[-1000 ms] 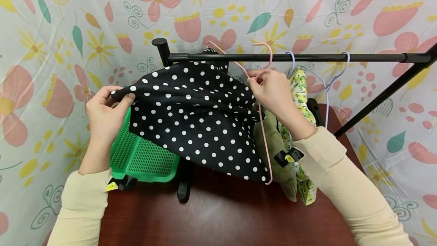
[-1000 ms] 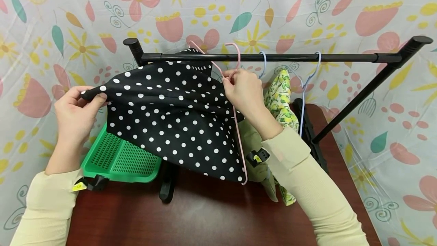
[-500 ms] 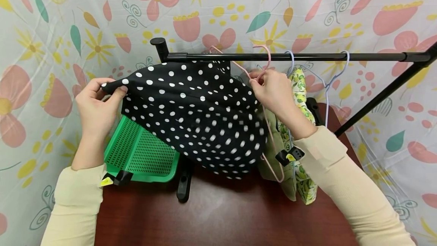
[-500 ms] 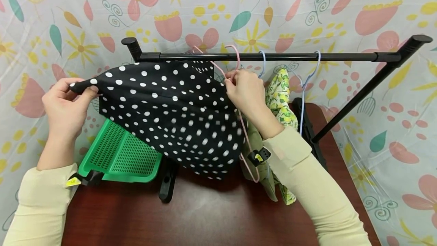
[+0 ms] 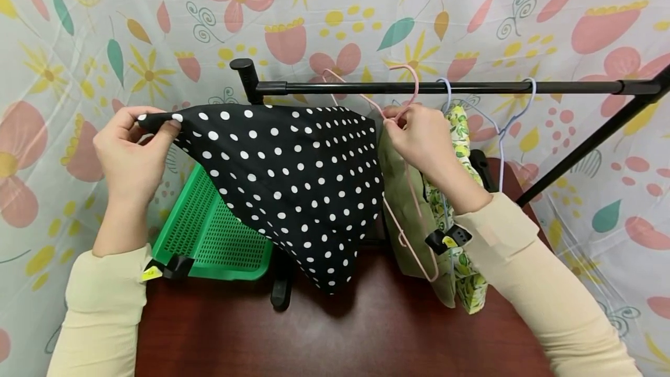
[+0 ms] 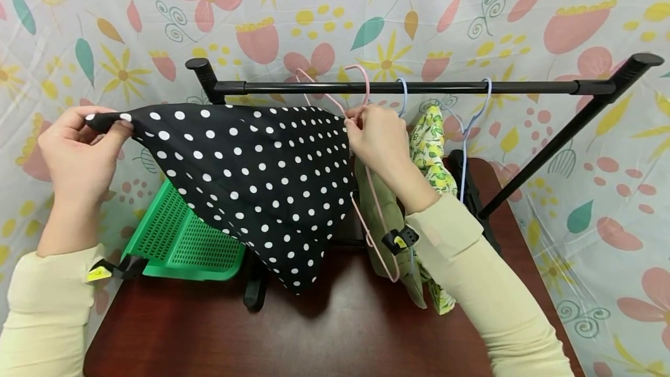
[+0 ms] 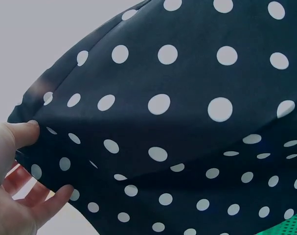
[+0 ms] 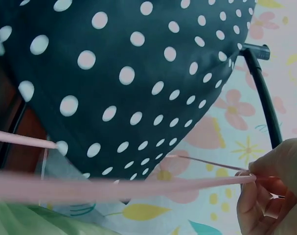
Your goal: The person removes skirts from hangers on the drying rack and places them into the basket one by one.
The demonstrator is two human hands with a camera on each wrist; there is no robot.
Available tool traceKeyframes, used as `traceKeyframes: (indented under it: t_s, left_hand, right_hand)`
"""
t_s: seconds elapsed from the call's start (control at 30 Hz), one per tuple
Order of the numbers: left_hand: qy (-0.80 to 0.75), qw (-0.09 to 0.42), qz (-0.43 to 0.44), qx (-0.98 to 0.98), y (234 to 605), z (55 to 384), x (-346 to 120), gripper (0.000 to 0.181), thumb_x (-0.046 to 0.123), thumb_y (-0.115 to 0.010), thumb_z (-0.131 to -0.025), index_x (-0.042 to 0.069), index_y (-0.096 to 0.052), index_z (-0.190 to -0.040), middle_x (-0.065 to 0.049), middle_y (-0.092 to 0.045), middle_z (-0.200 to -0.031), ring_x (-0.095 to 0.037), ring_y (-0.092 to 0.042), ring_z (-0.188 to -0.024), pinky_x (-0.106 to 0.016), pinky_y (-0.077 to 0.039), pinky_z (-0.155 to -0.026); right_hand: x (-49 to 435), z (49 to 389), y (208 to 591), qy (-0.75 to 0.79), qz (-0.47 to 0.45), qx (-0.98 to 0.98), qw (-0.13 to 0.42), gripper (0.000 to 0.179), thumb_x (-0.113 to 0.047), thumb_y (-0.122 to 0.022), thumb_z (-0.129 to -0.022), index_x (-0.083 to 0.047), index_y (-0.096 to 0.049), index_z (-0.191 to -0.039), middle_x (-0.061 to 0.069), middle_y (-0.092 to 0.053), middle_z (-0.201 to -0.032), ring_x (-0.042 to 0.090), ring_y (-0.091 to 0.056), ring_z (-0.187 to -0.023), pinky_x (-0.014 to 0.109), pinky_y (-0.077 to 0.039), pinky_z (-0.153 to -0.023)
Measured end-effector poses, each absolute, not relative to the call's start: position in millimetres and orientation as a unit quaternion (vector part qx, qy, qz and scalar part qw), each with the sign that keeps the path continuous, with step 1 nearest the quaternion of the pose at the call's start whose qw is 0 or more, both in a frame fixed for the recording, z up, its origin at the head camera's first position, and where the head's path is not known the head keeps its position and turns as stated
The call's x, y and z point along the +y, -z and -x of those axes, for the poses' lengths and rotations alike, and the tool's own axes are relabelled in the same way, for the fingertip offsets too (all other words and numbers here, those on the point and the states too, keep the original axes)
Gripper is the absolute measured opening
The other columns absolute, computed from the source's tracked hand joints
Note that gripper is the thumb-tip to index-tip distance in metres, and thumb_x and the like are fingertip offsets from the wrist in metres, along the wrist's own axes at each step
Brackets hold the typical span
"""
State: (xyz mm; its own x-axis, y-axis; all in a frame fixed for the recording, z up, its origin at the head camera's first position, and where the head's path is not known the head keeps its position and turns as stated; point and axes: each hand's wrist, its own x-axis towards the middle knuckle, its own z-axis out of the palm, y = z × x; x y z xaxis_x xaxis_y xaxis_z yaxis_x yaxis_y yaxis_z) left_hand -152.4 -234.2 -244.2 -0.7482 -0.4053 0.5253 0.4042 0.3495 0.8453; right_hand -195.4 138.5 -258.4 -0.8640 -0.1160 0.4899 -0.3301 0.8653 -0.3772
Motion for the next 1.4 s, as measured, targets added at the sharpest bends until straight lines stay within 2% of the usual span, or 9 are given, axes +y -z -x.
traceKeyframes:
  t_s: [0.13,0.23,0.33,0.5,0.7,0.83,0.97,1.2,1.4]
  left_hand:
    - [0.565,0.385,0.000,-0.730,235,151,-236,0.010,0.001,-0.072,-0.073,0.006,-0.069,-0.081,0.001,-0.063,-0.080,-0.009,-0.060,-0.062,-0.015,-0.049,-0.065]
    - [0.548,0.403,-0.009,-0.733,230,150,-236,0.009,0.003,-0.071,-0.073,0.005,-0.070,-0.082,0.003,-0.063,-0.079,-0.008,-0.059,-0.060,-0.015,-0.049,-0.064]
    - [0.535,0.414,-0.027,-0.736,225,149,-237,0.010,0.006,-0.070,-0.074,0.005,-0.070,-0.083,0.004,-0.063,-0.080,-0.006,-0.056,-0.055,-0.015,-0.048,-0.061]
    - [0.529,0.419,-0.057,-0.735,219,148,-240,0.008,0.008,-0.069,-0.074,0.010,-0.070,-0.082,0.004,-0.062,-0.076,-0.003,-0.050,-0.043,-0.014,-0.046,-0.054]
    - [0.515,0.432,-0.068,-0.737,212,148,-244,0.008,0.007,-0.069,-0.072,0.012,-0.071,-0.079,0.007,-0.061,-0.077,-0.003,-0.056,-0.055,-0.013,-0.047,-0.063]
    - [0.515,0.445,-0.068,-0.730,208,146,-246,0.008,0.006,-0.068,-0.072,0.013,-0.071,-0.077,0.007,-0.060,-0.073,-0.002,-0.056,-0.056,-0.011,-0.048,-0.063]
    - [0.514,0.455,-0.071,-0.723,208,147,-253,0.008,0.007,-0.069,-0.072,0.013,-0.071,-0.077,0.007,-0.060,-0.074,-0.002,-0.057,-0.057,-0.011,-0.047,-0.063]
    - [0.460,0.468,-0.084,-0.750,216,154,-269,0.009,0.012,-0.071,-0.073,0.015,-0.072,-0.081,0.010,-0.063,-0.080,-0.001,-0.060,-0.066,-0.011,-0.049,-0.069]
    - [0.422,0.475,-0.091,-0.767,222,160,-271,0.010,0.018,-0.073,-0.072,0.015,-0.073,-0.082,0.015,-0.061,-0.081,0.001,-0.061,-0.072,-0.010,-0.048,-0.070]
  right_hand:
    - [139,195,257,-0.237,-0.120,-0.936,0.231,0.027,-0.015,-0.053,-0.085,-0.002,-0.072,-0.071,0.012,-0.071,-0.086,0.014,-0.039,-0.039,0.030,-0.029,-0.039]
    - [140,196,257,-0.239,-0.119,-0.938,0.223,0.024,-0.015,-0.054,-0.085,-0.005,-0.075,-0.082,0.011,-0.071,-0.088,0.012,-0.039,-0.039,0.030,-0.030,-0.039]
    - [140,196,257,-0.239,-0.116,-0.939,0.218,0.024,-0.016,-0.054,-0.086,-0.005,-0.075,-0.085,0.012,-0.070,-0.090,0.014,-0.043,-0.041,0.030,-0.031,-0.040]
    - [140,196,258,-0.234,-0.112,-0.940,0.222,0.026,-0.016,-0.054,-0.085,-0.003,-0.073,-0.075,0.015,-0.069,-0.086,0.021,-0.047,-0.045,0.031,-0.032,-0.041]
    - [141,196,259,-0.227,-0.113,-0.939,0.234,0.026,-0.015,-0.053,-0.084,-0.003,-0.071,-0.069,0.016,-0.066,-0.076,0.025,-0.049,-0.047,0.032,-0.031,-0.042]
    - [141,195,259,-0.228,-0.109,-0.939,0.233,0.026,-0.016,-0.053,-0.083,-0.003,-0.071,-0.068,0.016,-0.066,-0.077,0.026,-0.051,-0.048,0.033,-0.032,-0.043]
    - [141,195,258,-0.229,-0.113,-0.938,0.233,0.025,-0.016,-0.053,-0.084,-0.003,-0.073,-0.074,0.016,-0.067,-0.080,0.025,-0.052,-0.048,0.032,-0.033,-0.043]
    - [144,192,253,-0.232,-0.130,-0.932,0.246,0.027,-0.014,-0.054,-0.083,-0.002,-0.069,-0.063,0.012,-0.068,-0.073,0.015,-0.039,-0.040,0.030,-0.030,-0.041]
    - [142,190,246,-0.231,-0.140,-0.934,0.232,0.023,-0.018,-0.055,-0.085,-0.009,-0.075,-0.077,0.003,-0.071,-0.078,0.013,-0.033,-0.038,0.030,-0.026,-0.039]
